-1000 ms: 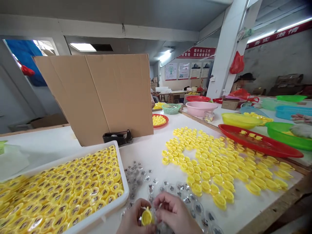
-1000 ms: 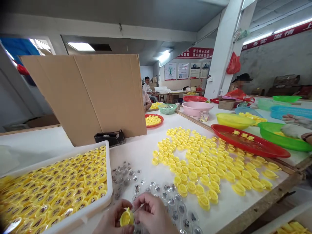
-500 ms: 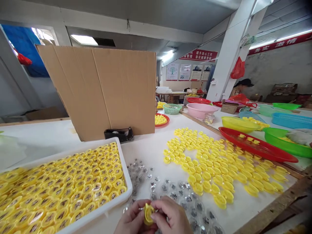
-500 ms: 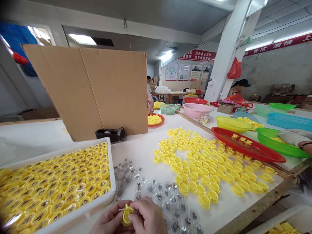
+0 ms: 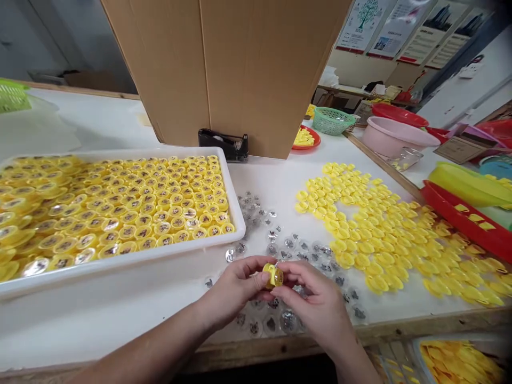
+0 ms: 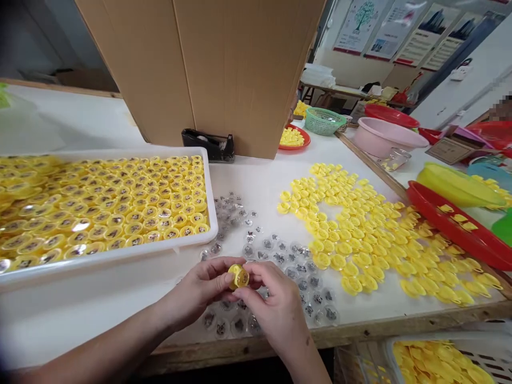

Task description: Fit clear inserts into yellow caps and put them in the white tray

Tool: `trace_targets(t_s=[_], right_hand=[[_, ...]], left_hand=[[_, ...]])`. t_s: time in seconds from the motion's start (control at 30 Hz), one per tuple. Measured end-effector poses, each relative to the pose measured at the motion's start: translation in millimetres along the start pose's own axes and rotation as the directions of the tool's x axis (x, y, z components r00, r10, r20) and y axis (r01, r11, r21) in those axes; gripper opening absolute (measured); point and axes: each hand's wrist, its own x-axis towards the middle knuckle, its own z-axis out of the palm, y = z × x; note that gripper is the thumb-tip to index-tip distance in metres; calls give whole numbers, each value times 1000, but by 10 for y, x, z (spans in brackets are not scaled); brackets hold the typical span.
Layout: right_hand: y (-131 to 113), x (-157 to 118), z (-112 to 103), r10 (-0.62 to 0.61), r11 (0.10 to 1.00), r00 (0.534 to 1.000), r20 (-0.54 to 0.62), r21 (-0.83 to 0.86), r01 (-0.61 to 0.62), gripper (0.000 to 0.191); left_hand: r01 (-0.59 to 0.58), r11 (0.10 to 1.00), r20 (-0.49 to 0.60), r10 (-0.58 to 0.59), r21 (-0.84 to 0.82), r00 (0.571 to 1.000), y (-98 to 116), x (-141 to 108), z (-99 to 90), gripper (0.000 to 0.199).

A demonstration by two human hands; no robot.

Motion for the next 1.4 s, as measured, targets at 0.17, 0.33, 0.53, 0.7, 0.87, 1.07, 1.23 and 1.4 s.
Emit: trace_targets(t_s=[0.17,0.33,0.53,0.7,0.87,1.07,1.23,1.4], right_hand=[[-14,11,1,-40,999,999,9,-8,40,27],[-60,18,-26,-82,991,997,-11,-106,81,29],[-74,3,-38,-97,989,995,1,-114,96,24],[-87,-8,-38,-160,959,987,-20,-239,150,20],[-102,-23,-40,-191,936,980,-52,-310,166,21],[-158,-50,-67,-141,954,990,-19,-271,130,20],[-171,-76,-46,-108,948,994,-13,-304,99,17],[-178,-111,-67,-97,938,995,27,-331,100,20]], left_hand=[[-43,997,87,49,-71,995,20,-10,-36,32],[-50,998,97,53,-38,994,47,-24,-40,32],[-46,994,102,55,-96,993,13,-7,-48,32],[-23,989,112,40,-149,993,-6,-6,-36,32],[18,988,91,-4,-154,996,17,-11,-39,29],[-9,989,121,27,-148,992,-1,-18,-48,28],[-30,994,120,42,-105,992,-3,-27,-48,29],[-48,995,119,59,-92,991,11,-37,-31,28]])
